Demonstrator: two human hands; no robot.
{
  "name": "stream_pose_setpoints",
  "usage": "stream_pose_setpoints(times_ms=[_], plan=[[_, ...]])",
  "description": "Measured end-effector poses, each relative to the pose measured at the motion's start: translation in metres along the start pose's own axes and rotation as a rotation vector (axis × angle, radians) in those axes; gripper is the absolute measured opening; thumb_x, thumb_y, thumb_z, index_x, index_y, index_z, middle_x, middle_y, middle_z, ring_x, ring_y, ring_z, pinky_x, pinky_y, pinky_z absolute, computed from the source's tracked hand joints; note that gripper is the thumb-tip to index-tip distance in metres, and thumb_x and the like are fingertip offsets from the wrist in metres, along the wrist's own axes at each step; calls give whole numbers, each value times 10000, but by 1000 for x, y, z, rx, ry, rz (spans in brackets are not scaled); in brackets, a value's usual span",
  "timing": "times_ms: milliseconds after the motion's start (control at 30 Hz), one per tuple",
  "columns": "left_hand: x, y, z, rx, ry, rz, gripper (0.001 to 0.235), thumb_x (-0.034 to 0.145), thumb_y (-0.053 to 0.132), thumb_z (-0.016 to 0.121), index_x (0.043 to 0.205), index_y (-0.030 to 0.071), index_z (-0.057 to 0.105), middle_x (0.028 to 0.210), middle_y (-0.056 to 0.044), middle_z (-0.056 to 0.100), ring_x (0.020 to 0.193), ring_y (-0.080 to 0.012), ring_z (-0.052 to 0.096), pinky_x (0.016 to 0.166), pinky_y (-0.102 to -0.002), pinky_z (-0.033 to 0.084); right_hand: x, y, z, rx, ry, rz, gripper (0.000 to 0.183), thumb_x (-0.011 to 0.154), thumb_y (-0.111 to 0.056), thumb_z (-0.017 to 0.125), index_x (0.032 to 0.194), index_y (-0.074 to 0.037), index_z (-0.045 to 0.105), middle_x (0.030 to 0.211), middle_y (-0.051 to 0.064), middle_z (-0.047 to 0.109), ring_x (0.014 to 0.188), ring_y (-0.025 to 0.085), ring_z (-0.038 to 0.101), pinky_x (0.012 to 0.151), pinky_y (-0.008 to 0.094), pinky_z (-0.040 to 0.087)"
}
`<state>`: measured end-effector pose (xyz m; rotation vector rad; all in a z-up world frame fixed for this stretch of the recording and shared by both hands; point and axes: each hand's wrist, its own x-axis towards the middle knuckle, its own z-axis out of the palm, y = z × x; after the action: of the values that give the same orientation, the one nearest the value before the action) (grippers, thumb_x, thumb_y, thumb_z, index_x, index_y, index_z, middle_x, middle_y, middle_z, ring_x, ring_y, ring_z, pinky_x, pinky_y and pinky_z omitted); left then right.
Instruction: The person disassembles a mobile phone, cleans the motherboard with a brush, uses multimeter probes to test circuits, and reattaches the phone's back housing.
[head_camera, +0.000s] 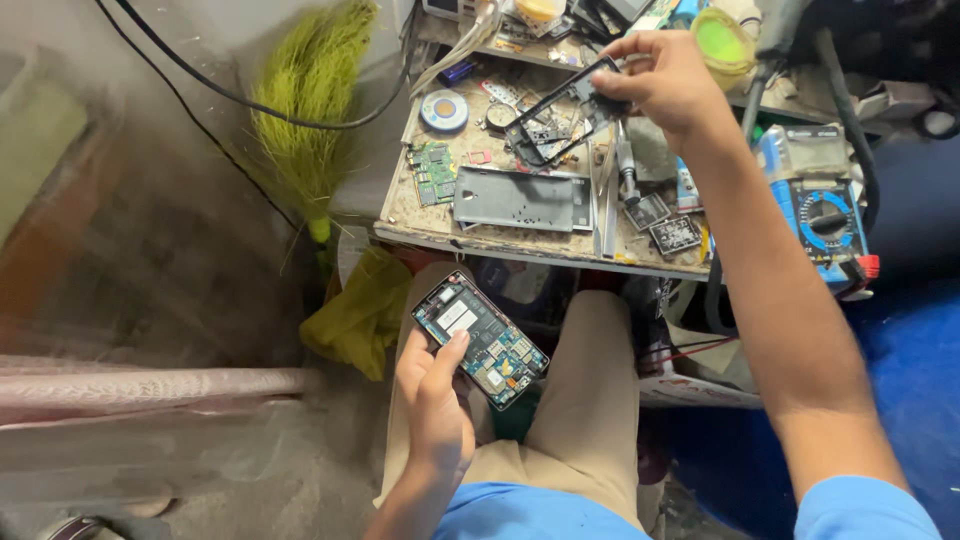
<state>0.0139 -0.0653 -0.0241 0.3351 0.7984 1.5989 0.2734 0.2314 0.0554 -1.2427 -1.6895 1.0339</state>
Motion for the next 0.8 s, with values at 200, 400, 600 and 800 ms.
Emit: stream_pose_setpoints(times_ms=[200,400,600,800], plan=[[3,-5,-9,43,30,-16,259,937,44,622,1185,-29,632,1040,-93,719,903,-141,676,852,-304,543,14,1,13,77,57,4,201,964,-54,744,1157,2,750,912,30,750,738,61,674,611,214,543],[4,-12,-11,85,56,-13,245,935,44,620,1171,-20,633,1044,-88,717,912,-125,671,870,-290,533,29,3,40,-130,50,-171,180,985,-60,725,1147,-23,794,897,47,745,771,55,642,663,212,513],[-5,-16,-10,100,24,-42,215,947,41,611,1150,-29,625,1025,-93,715,890,-125,666,840,-297,529,34,1,74,-335,84,-190,176,935,-96,753,1101,-74,805,842,53,764,741,55,661,668,239,525],[-7,-18,-13,92,36,-88,228,936,52,601,1155,-5,627,1005,-84,713,868,-128,670,809,-308,544,23,0,85,-443,134,-104,170,909,-116,763,1074,-121,808,785,80,731,661,123,616,611,320,490]])
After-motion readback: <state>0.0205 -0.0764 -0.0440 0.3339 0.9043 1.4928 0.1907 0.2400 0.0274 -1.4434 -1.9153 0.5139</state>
